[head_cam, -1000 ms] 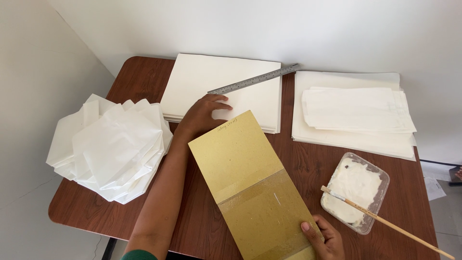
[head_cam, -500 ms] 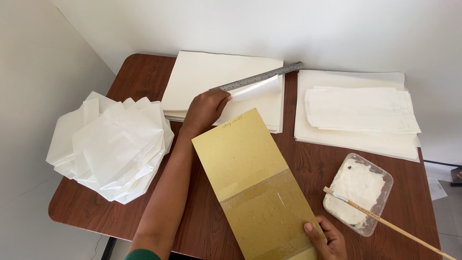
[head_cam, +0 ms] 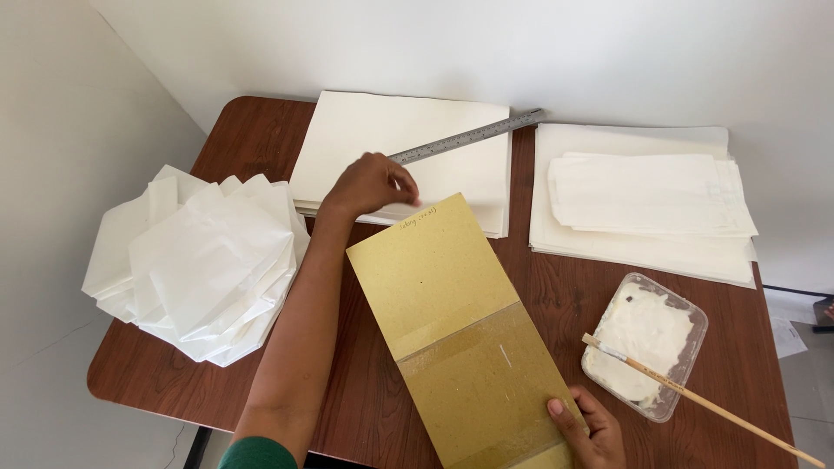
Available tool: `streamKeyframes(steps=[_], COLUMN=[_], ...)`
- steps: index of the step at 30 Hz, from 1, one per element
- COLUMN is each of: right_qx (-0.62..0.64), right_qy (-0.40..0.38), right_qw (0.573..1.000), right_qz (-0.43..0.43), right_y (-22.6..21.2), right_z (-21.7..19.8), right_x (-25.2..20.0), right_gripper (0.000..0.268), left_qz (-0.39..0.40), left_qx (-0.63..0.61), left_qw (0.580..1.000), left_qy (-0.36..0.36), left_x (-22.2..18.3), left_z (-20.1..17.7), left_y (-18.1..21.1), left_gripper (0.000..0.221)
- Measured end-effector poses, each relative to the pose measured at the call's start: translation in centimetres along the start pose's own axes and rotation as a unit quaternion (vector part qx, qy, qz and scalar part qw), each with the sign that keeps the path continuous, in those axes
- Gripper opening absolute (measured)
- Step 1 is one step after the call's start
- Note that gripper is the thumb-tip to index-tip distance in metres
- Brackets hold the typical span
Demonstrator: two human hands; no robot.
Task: Manually assembling bags by folding material sheets and applying glue with a brush.
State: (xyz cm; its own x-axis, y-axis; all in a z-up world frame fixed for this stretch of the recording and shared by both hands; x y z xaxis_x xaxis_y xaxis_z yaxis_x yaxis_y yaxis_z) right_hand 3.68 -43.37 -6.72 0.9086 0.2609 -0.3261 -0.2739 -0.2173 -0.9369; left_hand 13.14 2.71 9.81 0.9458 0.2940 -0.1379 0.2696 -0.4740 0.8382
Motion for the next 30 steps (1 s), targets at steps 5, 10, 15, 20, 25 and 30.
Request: streamKeyframes(steps=[5,10,15,20,25,30], right_qx=[-0.021,0.010,0.026,0.006,0.020,-0.001], right_qy=[-0.002,0.001,0.009,0.026,0.024,0.028], right_qw=[1.000,1.000,1.000,0.999,0.999,1.000], right_qz=[-0.009,-0.023,-0.005,-0.027,-0.017,-0.011], right_y=[-0.6,-1.7,-0.7,-1.1,-1.2,-1.0], right_z=[0.1,0.5,0.0,-0.2,-0.2,-0.3], right_x=[-0.3,-1.0,-0.7,-0.7,-0.9,-0.8], right_gripper=[0.021,0.021,0.019,0.020,0.020,0.020], left_qz=[-0.019,-0.005,0.029,0.101,0.080,0.094], left_qx=[0.076,0.015,-0.009,0.104,0.106,0.132], left_qw=[0.995,0.999,0.998,0.989,0.991,0.986], left_qy=[-0.061,-0.051,-0.047,-0.031,-0.021,-0.038], left_x=[0.5,0.4,0.5,1.4,0.1,0.3], left_z=[2.5,1.8,1.2,1.9,1.8,2.6], left_y=[-1.7,-2.0,-2.3,-2.6,-0.6,-0.4], left_gripper=[0.010,0.005,0.010,0.010,0.006,0.010])
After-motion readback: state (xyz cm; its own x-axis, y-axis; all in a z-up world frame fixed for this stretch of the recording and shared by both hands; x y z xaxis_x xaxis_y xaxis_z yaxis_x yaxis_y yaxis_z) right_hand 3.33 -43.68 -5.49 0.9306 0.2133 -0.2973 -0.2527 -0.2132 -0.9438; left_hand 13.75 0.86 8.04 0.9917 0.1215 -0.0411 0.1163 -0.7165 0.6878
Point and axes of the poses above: each hand's wrist, its own x-axis towards the middle knuckle, its own z-axis out of the palm, y = z × x, the point moved 10 cm from there along x, towards the middle knuckle, and after that the axes turned 10 degrees about -x, right-handed, at the moved point
